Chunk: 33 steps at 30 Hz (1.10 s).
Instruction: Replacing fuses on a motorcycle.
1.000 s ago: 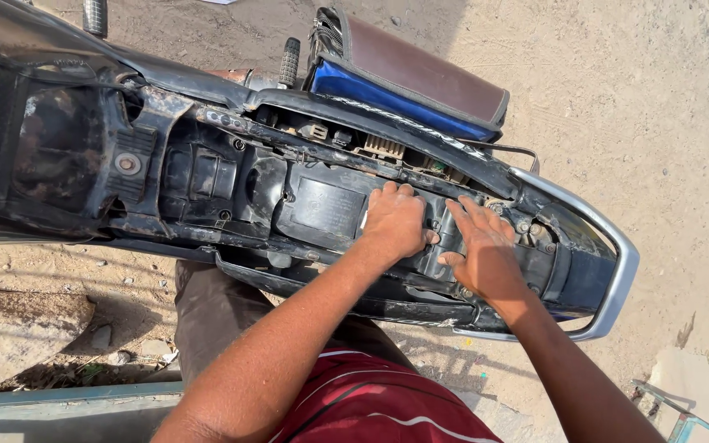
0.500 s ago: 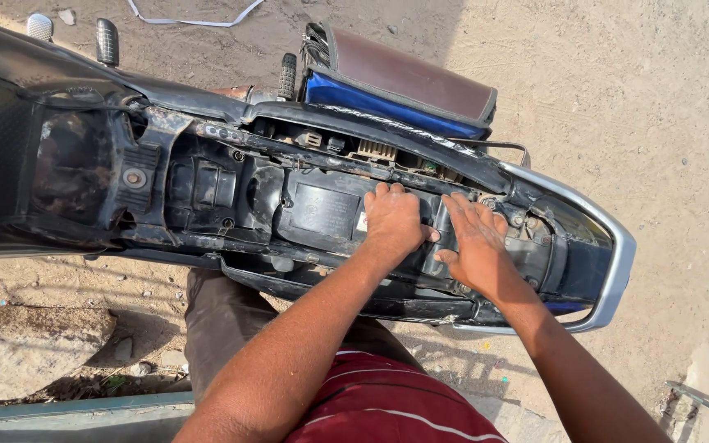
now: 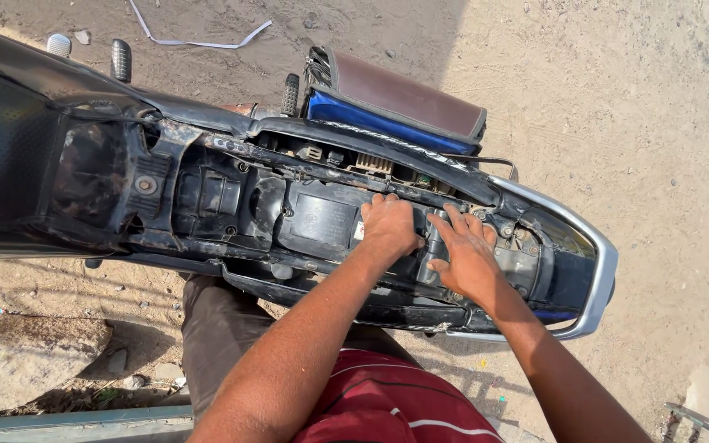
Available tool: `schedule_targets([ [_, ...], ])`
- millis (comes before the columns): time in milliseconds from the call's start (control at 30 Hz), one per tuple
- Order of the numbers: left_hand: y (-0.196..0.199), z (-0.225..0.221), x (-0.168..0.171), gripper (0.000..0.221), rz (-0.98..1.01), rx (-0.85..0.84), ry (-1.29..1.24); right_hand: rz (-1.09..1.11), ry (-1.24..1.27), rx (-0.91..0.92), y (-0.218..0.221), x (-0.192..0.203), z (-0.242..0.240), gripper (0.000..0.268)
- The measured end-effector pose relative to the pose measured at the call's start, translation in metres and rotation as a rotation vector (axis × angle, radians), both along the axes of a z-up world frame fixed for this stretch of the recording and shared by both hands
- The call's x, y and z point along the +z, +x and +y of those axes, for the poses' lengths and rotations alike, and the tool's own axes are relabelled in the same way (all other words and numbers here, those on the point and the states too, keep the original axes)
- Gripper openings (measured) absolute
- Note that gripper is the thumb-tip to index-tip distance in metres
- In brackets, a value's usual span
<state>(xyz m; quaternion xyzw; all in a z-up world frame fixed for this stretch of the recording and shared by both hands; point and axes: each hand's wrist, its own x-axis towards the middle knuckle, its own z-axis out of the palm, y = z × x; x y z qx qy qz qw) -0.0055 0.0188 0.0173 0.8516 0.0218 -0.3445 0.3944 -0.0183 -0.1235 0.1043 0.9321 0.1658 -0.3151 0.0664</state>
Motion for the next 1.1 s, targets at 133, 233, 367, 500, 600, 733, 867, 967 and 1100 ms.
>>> schedule_targets([
  [133,0.002,0.001,0.0,0.061,0.031,-0.001,-0.005,0.021,0.047,-0.011,0.001,-0.004,-0.01,0.068],
  [233,0.002,0.003,0.0,0.061,0.023,-0.001,-0.01,-0.099,0.234,0.066,-0.006,-0.011,-0.029,0.06],
  [367,0.003,0.005,0.0,0.061,0.017,0.009,-0.02,-0.197,0.258,0.206,-0.013,-0.016,-0.038,0.054],
  [500,-0.002,-0.001,-0.005,0.06,0.016,-0.002,-0.002,-0.165,0.016,0.336,-0.012,-0.012,-0.025,0.054],
  [600,0.002,-0.002,-0.004,0.058,-0.003,0.0,0.004,-0.106,-0.102,0.416,-0.007,-0.001,-0.002,0.059],
  [733,0.008,0.004,-0.002,0.057,0.031,-0.023,-0.009,-0.053,0.15,0.283,-0.02,-0.01,-0.014,0.075],
  [867,0.007,0.005,-0.007,0.058,0.054,-0.032,-0.014,-0.089,0.404,0.119,-0.036,-0.018,-0.027,0.067],
  [967,0.01,0.004,-0.007,0.057,0.054,-0.059,0.001,-0.112,0.353,0.057,-0.048,-0.018,-0.03,0.061],
  [1100,0.013,0.004,0.002,0.053,0.075,-0.054,0.001,-0.059,0.308,0.109,-0.043,-0.01,-0.03,0.058],
])
